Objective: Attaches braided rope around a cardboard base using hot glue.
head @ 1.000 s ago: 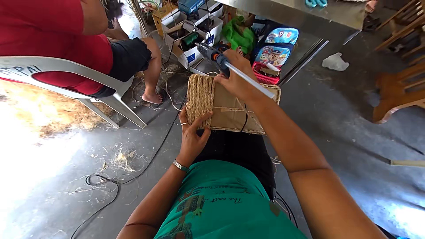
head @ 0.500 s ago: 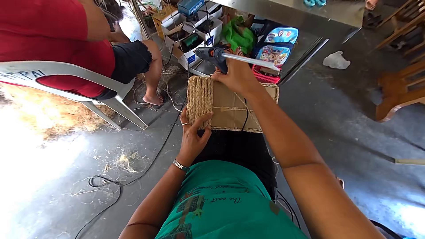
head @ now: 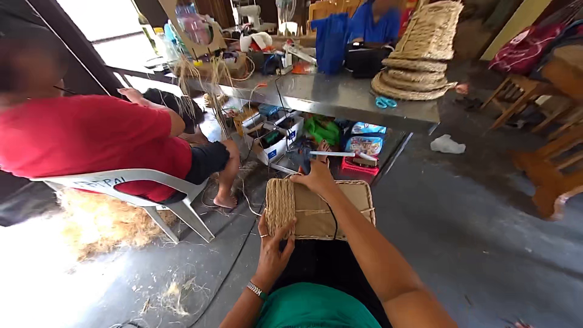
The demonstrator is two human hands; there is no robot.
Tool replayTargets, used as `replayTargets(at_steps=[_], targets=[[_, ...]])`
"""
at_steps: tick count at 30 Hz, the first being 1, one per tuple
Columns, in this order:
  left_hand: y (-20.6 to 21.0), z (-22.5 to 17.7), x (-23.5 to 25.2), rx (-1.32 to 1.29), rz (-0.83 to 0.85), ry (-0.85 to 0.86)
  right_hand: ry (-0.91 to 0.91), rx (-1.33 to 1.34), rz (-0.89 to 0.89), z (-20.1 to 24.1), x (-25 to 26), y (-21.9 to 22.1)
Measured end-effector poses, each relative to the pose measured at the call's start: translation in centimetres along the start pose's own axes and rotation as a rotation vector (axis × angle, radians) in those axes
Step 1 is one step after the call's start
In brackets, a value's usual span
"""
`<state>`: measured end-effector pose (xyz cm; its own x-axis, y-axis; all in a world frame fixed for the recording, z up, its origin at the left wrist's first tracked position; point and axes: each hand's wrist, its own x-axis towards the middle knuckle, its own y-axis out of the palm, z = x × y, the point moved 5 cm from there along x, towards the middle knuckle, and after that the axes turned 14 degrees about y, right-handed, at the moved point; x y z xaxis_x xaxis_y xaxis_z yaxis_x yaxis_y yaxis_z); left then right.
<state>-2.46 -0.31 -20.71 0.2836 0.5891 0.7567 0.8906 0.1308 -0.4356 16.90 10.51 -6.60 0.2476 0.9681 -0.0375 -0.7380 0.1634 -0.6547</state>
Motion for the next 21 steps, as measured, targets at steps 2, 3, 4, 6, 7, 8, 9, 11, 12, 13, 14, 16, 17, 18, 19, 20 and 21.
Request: replayTargets(at_steps=[2,3,4,6,7,8,9,11,12,13,14,16,17,18,19,20,21], targets=[[0.2,-0.1,-0.5,0.008,-0.026,0.03,0.02,-0.004,0.001,-0.5,-0.1,0.2],[0.3,-0.2,-0.5,0.008,-0.044,0.046,0.018,-0.004,-0.009,-0.7,-0.1,0.2],[0.5,-0.3,-0.5,0.006,-0.059,0.059,0.012,-0.002,-0.024,-0.9,-0.1,0.2],[0.7,-0.3,-0.5,0.002,-0.073,0.063,-0.009,0.011,-0.052,-1.1,0.0,0.2],[0.8,-0.4,-0.4,0.002,-0.071,0.061,-0.014,0.015,-0.061,-1.1,0.1,0.3],[0.8,-0.3,-0.3,0.004,-0.066,0.058,-0.015,0.016,-0.068,-1.1,0.2,0.4],[0.7,-0.3,-0.2,0.005,-0.061,0.053,-0.015,0.012,-0.077,-1.1,0.2,0.4],[0.5,-0.3,0.1,-0.003,-0.048,0.052,-0.019,0.009,-0.098,-1.0,0.2,0.5],[0.4,-0.2,0.3,-0.015,-0.044,0.05,-0.017,0.009,-0.098,-1.0,0.1,0.4],[0.2,-0.2,0.4,-0.03,-0.041,0.041,-0.013,0.011,-0.097,-1.0,0.1,0.4],[0.1,-0.2,0.5,-0.051,-0.035,0.024,-0.011,0.013,-0.095,-1.0,-0.1,0.3],[0.0,-0.5,0.6,-0.086,-0.032,-0.006,-0.006,0.02,-0.075,-1.0,-0.3,0.0],[0.0,-0.5,0.6,-0.099,-0.04,-0.011,-0.006,0.027,-0.073,-1.1,-0.3,-0.1],[0.1,-0.5,0.4,-0.102,-0.044,-0.008,-0.011,0.035,-0.076,-1.3,-0.4,-0.1],[0.3,-0.4,0.2,-0.095,-0.042,0.003,-0.015,0.04,-0.081,-1.4,-0.5,-0.1],[0.4,-0.4,0.1,-0.079,-0.034,0.019,-0.013,0.04,-0.083,-1.5,-0.6,-0.1],[0.4,-0.4,0.0,-0.06,-0.027,0.036,-0.006,0.036,-0.079,-1.4,-0.7,-0.2]])
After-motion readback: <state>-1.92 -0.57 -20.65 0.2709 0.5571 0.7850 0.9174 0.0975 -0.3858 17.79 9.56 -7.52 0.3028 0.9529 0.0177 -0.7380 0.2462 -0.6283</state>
